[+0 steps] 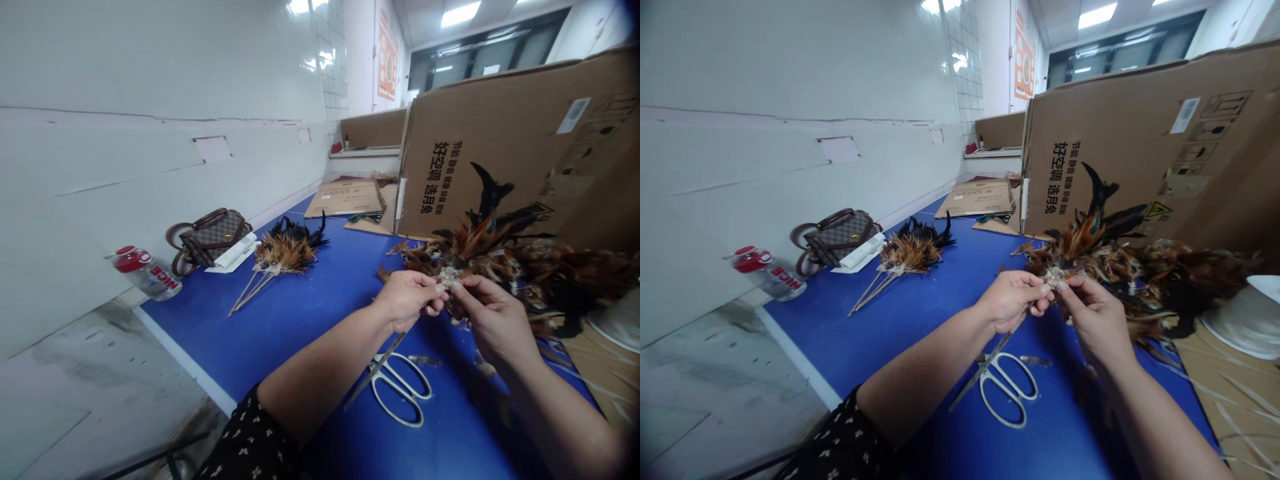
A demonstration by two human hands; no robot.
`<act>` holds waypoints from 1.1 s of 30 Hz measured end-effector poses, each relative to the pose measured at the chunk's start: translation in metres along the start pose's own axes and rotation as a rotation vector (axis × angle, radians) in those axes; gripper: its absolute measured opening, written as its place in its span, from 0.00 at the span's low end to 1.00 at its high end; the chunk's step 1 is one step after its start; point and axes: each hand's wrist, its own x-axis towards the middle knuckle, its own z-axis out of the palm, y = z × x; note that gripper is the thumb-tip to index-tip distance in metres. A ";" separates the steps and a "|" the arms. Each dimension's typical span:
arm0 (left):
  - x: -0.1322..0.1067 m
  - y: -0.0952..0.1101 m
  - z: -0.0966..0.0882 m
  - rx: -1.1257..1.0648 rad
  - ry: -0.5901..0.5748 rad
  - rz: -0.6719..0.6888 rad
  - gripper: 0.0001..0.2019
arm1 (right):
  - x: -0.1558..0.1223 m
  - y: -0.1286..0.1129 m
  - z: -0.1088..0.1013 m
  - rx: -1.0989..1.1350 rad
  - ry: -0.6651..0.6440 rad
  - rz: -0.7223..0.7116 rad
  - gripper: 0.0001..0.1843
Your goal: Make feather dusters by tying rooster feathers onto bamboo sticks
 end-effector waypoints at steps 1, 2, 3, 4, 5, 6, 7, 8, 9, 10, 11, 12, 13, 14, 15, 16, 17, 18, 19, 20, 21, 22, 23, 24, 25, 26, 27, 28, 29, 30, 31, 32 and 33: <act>-0.001 0.001 0.000 0.002 0.000 -0.008 0.10 | 0.000 -0.001 0.000 -0.011 0.008 -0.002 0.25; -0.001 0.003 0.000 0.004 0.001 -0.013 0.09 | 0.000 -0.003 0.001 -0.023 0.015 -0.002 0.26; -0.002 0.004 0.000 0.008 0.003 -0.018 0.09 | 0.000 -0.003 0.001 -0.037 0.022 0.001 0.27; -0.003 0.005 0.000 0.019 0.005 -0.025 0.08 | 0.000 -0.003 0.001 -0.051 0.031 0.004 0.28; -0.003 0.006 0.000 0.038 0.007 -0.034 0.08 | 0.000 -0.003 0.001 -0.062 0.039 0.005 0.28; -0.004 0.007 0.000 0.062 0.007 -0.046 0.07 | 0.000 -0.001 0.000 -0.075 0.043 0.004 0.28; -0.004 0.009 0.000 0.089 0.008 -0.059 0.07 | 0.001 0.000 0.000 -0.088 0.044 0.002 0.28; -0.004 0.010 0.000 0.112 0.007 -0.074 0.07 | 0.001 0.001 0.000 -0.100 0.042 0.000 0.28; -0.005 0.011 -0.001 0.128 0.007 -0.087 0.08 | 0.001 0.003 -0.001 -0.113 0.039 -0.002 0.28; -0.005 0.012 -0.001 0.135 0.004 -0.100 0.09 | 0.001 0.004 -0.001 -0.125 0.037 -0.006 0.28; -0.004 0.012 -0.001 0.131 0.001 -0.110 0.09 | 0.001 0.004 -0.001 -0.136 0.038 -0.010 0.28; -0.004 0.012 -0.001 0.116 -0.002 -0.116 0.10 | 0.001 0.004 0.000 -0.147 0.039 -0.016 0.29; -0.003 0.012 -0.002 0.097 -0.005 -0.119 0.10 | 0.001 0.002 0.000 -0.160 0.034 -0.025 0.29; -0.003 0.011 -0.003 0.076 -0.008 -0.117 0.10 | 0.001 0.001 -0.001 -0.175 0.021 -0.035 0.29; -0.002 0.011 -0.003 0.052 -0.007 -0.109 0.09 | 0.002 -0.002 -0.003 -0.190 -0.002 -0.041 0.29; -0.001 0.012 -0.005 0.029 -0.005 -0.097 0.09 | 0.003 -0.004 -0.006 -0.218 -0.031 -0.039 0.28; 0.000 0.012 -0.006 0.008 0.002 -0.079 0.08 | 0.005 -0.006 -0.011 -0.276 -0.046 -0.033 0.28; 0.000 0.014 -0.008 -0.011 0.011 -0.058 0.08 | 0.008 -0.007 -0.018 -0.380 -0.044 -0.030 0.27; 0.001 0.016 -0.009 -0.025 0.022 -0.037 0.09 | 0.012 -0.008 -0.025 -0.532 -0.029 -0.028 0.25; 0.002 0.018 -0.011 -0.036 0.036 -0.015 0.10 | 0.017 -0.007 -0.033 -0.725 -0.009 -0.021 0.23; 0.002 0.022 -0.013 -0.040 0.055 0.009 0.10 | 0.021 -0.006 -0.041 -0.943 -0.008 0.002 0.21; 0.003 0.026 -0.014 -0.042 0.080 0.039 0.11 | 0.025 -0.003 -0.047 -1.139 -0.032 0.045 0.19; 0.003 0.030 -0.015 -0.044 0.112 0.075 0.11 | 0.027 0.001 -0.052 -1.286 -0.075 0.099 0.17; 0.003 0.033 -0.016 -0.045 0.147 0.115 0.10 | 0.029 0.005 -0.054 -1.371 -0.135 0.157 0.17; 0.003 0.037 -0.017 -0.047 0.183 0.158 0.10 | 0.029 0.010 -0.054 -1.407 -0.189 0.206 0.18; 0.003 0.040 -0.018 -0.048 0.218 0.201 0.10 | 0.028 0.014 -0.052 -1.413 -0.233 0.242 0.21; 0.003 0.042 -0.018 -0.047 0.243 0.237 0.09 | 0.026 0.019 -0.050 -1.409 -0.265 0.264 0.24; 0.002 0.044 -0.019 -0.045 0.260 0.265 0.09 | 0.024 0.023 -0.046 -1.413 -0.288 0.273 0.26; 0.002 0.045 -0.019 -0.041 0.268 0.286 0.09 | 0.022 0.026 -0.044 -1.426 -0.310 0.280 0.26; 0.002 0.046 -0.019 -0.037 0.269 0.301 0.09 | 0.020 0.029 -0.042 -1.435 -0.324 0.283 0.25; 0.002 0.046 -0.019 -0.035 0.266 0.311 0.09 | 0.019 0.031 -0.041 -1.436 -0.325 0.281 0.22; 0.002 0.046 -0.019 -0.034 0.263 0.319 0.08 | 0.019 0.031 -0.041 -1.429 -0.317 0.274 0.19; 0.002 0.045 -0.019 -0.036 0.262 0.327 0.08 | 0.021 0.031 -0.043 -1.413 -0.304 0.269 0.16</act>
